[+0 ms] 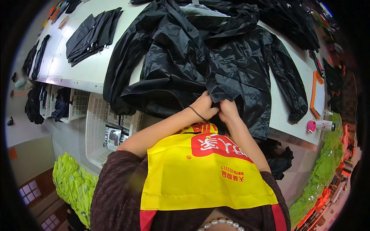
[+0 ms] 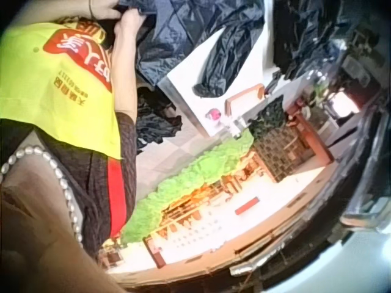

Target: The person folds black garments on a white table, smoothing and aligning them before placing them into a black plastic bag. The person then places the bagged item into a white basket and repeats the process with another garment.

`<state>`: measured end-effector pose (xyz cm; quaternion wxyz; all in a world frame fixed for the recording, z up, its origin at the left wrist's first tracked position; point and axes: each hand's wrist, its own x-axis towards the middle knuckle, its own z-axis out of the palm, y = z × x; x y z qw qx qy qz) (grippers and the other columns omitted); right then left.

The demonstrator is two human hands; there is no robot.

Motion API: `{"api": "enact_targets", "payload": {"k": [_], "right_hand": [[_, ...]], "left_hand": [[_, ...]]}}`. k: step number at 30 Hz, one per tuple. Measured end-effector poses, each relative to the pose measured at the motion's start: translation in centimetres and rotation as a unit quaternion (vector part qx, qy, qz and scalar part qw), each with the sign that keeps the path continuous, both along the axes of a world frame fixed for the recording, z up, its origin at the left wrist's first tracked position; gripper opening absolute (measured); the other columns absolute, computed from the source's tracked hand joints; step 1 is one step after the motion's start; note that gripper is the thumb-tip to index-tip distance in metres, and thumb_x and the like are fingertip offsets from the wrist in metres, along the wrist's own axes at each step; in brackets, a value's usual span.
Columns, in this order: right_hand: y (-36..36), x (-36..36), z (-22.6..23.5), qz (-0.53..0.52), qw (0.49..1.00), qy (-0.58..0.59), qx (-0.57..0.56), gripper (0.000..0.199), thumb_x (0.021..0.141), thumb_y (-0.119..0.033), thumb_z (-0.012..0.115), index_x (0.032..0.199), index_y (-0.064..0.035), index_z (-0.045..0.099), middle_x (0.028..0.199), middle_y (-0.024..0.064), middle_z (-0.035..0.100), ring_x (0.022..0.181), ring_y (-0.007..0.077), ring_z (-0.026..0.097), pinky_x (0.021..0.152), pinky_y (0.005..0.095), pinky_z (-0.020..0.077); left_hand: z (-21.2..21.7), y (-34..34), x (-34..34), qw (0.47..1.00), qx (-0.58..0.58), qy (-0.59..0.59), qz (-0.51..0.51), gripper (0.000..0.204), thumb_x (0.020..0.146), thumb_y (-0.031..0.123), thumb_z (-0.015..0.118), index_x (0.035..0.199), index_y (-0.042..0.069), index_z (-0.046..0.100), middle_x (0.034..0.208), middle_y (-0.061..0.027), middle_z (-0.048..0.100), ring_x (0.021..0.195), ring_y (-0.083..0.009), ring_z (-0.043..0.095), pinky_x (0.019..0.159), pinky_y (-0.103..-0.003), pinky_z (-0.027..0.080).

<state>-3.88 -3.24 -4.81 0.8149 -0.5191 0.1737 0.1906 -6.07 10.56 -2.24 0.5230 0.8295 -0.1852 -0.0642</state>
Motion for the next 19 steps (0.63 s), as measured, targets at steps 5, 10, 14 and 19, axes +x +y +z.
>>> {"api": "enact_targets", "payload": {"k": [5,10,14,19], "right_hand": [[1.8,1.9,0.8,-0.089,0.990,0.040,0.105,0.025,0.086,-0.005,0.055,0.111,-0.0085,0.056,0.108,0.0069,0.060,0.101,0.0224,0.057,0.088,0.0390,0.0471],[1.2,3.2,4.9,-0.123,0.979,-0.010,0.163,0.036,0.080,-0.007,0.068,0.115,-0.0073,0.058,0.116,0.0059,0.058,0.106,0.0251,0.055,0.092,0.0391,0.0456],[0.8,3.5,4.7,-0.117,0.983,-0.013,0.143,0.032,0.081,-0.011,0.069,0.111,-0.0068,0.059,0.112,0.0072,0.060,0.099,0.0248,0.059,0.086,0.0390,0.0498],[2.1,2.2,5.1,-0.136,0.985,-0.065,0.083,0.036,0.081,-0.012,0.070,0.114,-0.0051,0.058,0.113,0.0067,0.060,0.102,0.0251,0.058,0.088,0.0387,0.0497]], "left_hand": [[3.6,3.5,-3.8,0.936,-0.200,0.289,-0.014,0.038,0.088,0.015,0.060,0.122,0.001,0.052,0.108,-0.0112,0.059,0.100,-0.0162,0.057,0.087,-0.027,0.046],[6.7,10.2,-6.6,0.825,-0.049,0.556,0.087,0.037,0.085,0.038,0.063,0.091,0.001,0.067,0.080,-0.0050,0.065,0.075,-0.0119,0.059,0.069,-0.022,0.048],[4.5,11.2,-9.0,0.831,-0.299,0.452,0.122,0.049,0.083,0.035,0.065,0.119,0.003,0.053,0.113,-0.0113,0.059,0.103,-0.0191,0.057,0.086,-0.030,0.049],[7.6,6.0,-7.6,0.720,-0.501,0.443,0.185,0.066,0.076,0.032,0.073,0.129,0.005,0.043,0.127,-0.0097,0.051,0.117,-0.0273,0.048,0.105,-0.036,0.033]]}}
